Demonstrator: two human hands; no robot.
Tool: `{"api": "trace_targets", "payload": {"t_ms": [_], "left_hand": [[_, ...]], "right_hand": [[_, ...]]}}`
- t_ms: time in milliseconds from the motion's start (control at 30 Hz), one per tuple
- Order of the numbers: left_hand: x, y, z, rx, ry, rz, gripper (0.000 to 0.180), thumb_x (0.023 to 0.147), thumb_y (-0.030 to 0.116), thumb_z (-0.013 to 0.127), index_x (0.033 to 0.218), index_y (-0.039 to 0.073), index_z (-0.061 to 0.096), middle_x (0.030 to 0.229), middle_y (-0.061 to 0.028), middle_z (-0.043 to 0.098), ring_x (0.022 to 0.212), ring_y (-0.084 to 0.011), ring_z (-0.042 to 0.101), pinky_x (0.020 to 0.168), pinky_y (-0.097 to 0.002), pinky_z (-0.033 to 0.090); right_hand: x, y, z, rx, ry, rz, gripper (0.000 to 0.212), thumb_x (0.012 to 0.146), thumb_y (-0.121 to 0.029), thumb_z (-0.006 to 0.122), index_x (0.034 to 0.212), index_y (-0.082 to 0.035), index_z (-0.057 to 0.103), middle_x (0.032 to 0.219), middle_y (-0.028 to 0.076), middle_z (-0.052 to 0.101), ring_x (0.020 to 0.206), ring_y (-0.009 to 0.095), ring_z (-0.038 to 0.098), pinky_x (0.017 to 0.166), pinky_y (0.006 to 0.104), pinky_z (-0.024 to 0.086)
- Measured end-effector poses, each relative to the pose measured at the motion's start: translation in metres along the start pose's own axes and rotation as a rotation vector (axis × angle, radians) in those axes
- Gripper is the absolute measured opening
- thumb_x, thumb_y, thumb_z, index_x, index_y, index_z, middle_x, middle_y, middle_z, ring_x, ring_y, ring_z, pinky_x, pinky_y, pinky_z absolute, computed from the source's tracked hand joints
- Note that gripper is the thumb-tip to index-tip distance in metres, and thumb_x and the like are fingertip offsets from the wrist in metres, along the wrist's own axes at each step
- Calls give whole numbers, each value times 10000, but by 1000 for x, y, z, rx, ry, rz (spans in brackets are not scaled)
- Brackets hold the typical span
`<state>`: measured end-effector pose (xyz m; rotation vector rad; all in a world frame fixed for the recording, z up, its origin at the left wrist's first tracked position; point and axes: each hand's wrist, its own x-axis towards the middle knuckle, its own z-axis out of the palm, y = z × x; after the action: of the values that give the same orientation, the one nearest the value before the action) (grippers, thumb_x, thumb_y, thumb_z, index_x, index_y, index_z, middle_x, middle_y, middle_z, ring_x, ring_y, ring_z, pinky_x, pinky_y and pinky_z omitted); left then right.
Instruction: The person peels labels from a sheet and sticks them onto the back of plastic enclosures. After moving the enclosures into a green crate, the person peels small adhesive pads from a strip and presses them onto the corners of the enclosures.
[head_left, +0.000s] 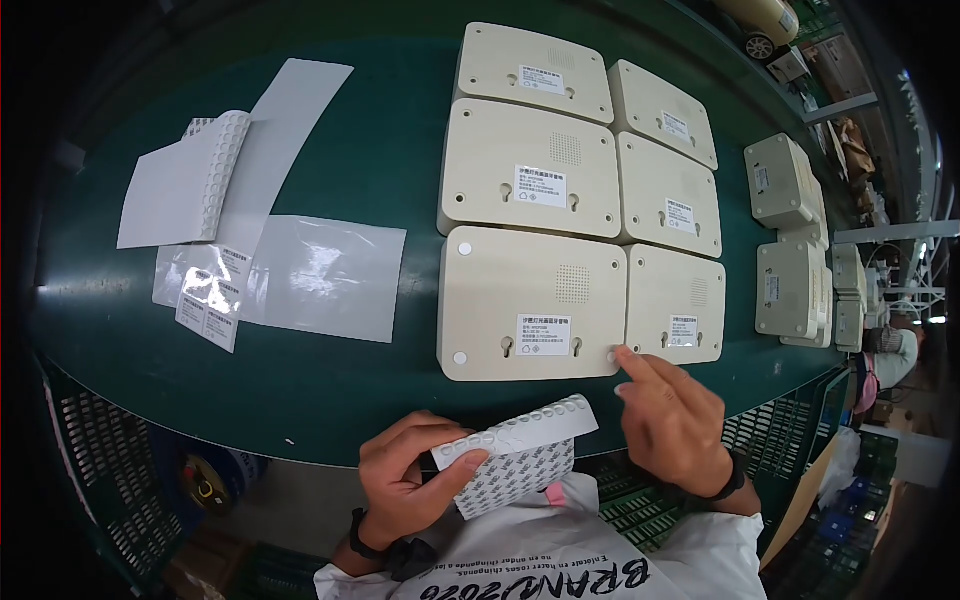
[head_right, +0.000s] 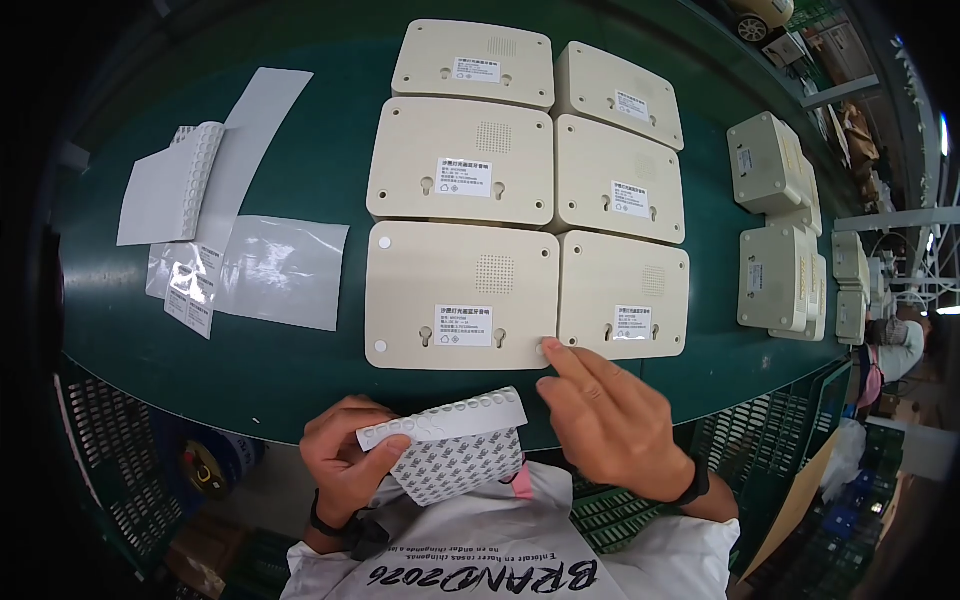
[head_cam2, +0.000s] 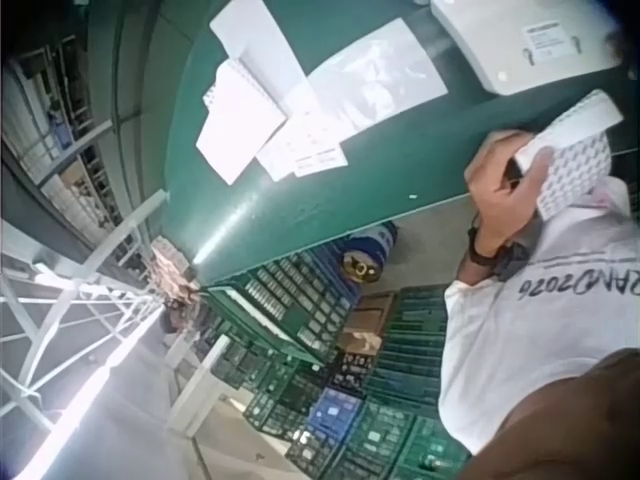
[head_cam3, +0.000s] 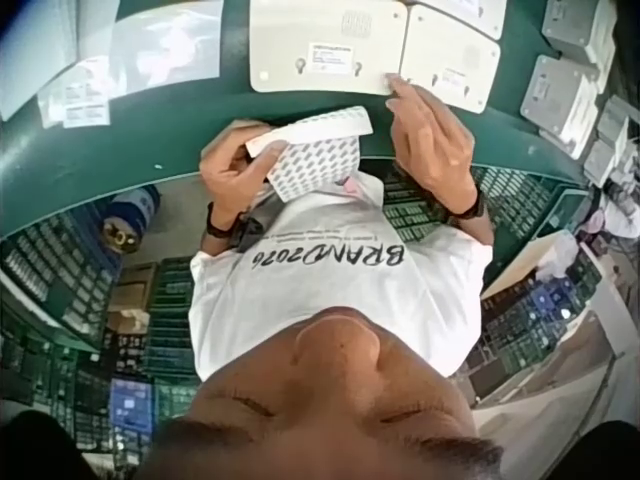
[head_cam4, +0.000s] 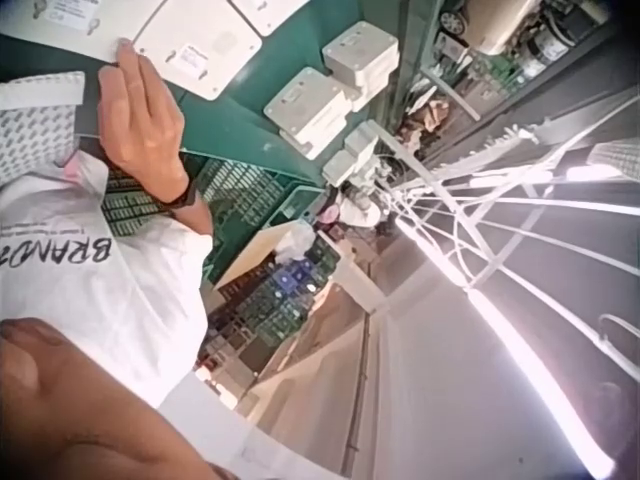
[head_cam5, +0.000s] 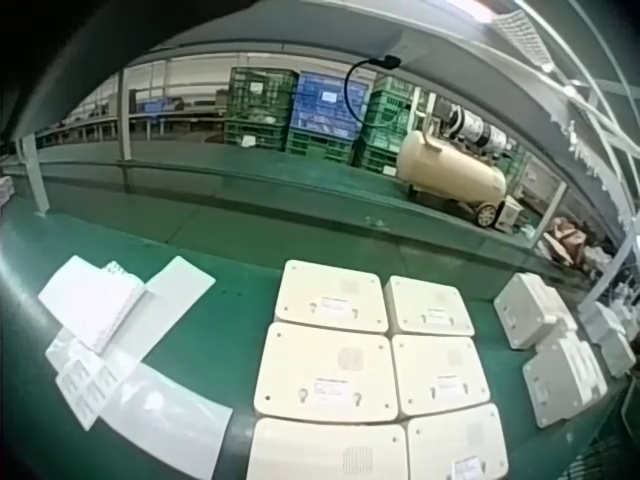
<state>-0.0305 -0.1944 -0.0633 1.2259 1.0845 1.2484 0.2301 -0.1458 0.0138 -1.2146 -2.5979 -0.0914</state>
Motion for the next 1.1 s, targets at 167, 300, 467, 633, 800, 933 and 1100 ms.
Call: {"api": "trace_targets", "payload": {"t_ms": [167, 300, 467, 633, 800, 933, 1100], "left_hand": [[-1, -1, 1, 0, 6, 29, 238, 785, -27, 823, 980, -80, 696, 882, -185, 705, 732, -171, 671, 611, -254, 502], [-2, -1, 0, 9, 13, 26, 238, 787, -27, 821, 983, -80, 698, 886, -186, 706, 744, -174, 680, 616, -255, 509], [-2, -4, 2, -11, 10, 26, 236, 789, -25, 819, 986, -77, 699, 891, -189, 708, 755, -180, 690, 622, -258, 517], [-2, -1, 2, -19, 21, 17, 239, 788, -21, 821, 987, -74, 700, 894, -190, 708, 748, -181, 688, 621, -258, 516], [-2, 1, 0, -1, 9, 10, 249, 781, -16, 828, 988, -72, 701, 891, -186, 710, 742, -179, 686, 623, -259, 513], [-1, 0, 1, -7, 7, 7, 253, 779, -14, 830, 989, -70, 702, 886, -182, 711, 740, -179, 685, 625, -258, 511], [-2, 1, 1, -10, 11, 13, 248, 781, -15, 828, 987, -69, 702, 884, -182, 711, 740, -180, 685, 626, -259, 512]], "right_hand": [[5, 19, -7, 265, 18, 56, 233, 809, 69, 686, 1011, 13, 584, 1109, 181, 720, 823, 269, 701, 657, 331, 558], [37, 35, -19, 617, -74, 412, 139, 895, 12, 659, 1018, 28, 596, 1148, 174, 703, 821, 199, 675, 684, 297, 540], [56, 62, 7, 629, -38, 377, 81, 947, -8, 630, 1023, 18, 621, 1194, 151, 676, 840, 158, 646, 714, 270, 518], [60, 65, 18, 495, 11, 278, 69, 969, -21, 614, 1023, 16, 638, 1206, 140, 652, 858, 189, 644, 728, 267, 510], [61, 62, 19, 434, 21, 248, 77, 945, -10, 644, 1015, 22, 640, 1183, 137, 656, 853, 221, 648, 695, 279, 525], [52, 57, 28, 163, 90, 130, 131, 910, 17, 665, 1040, 26, 654, 1197, 136, 654, 848, 242, 647, 675, 294, 542], [49, 41, 20, -155, 9, 62, 288, 844, 39, 676, 1132, 36, 665, 1242, 147, 652, 859, 278, 639, 687, 324, 559]]}}
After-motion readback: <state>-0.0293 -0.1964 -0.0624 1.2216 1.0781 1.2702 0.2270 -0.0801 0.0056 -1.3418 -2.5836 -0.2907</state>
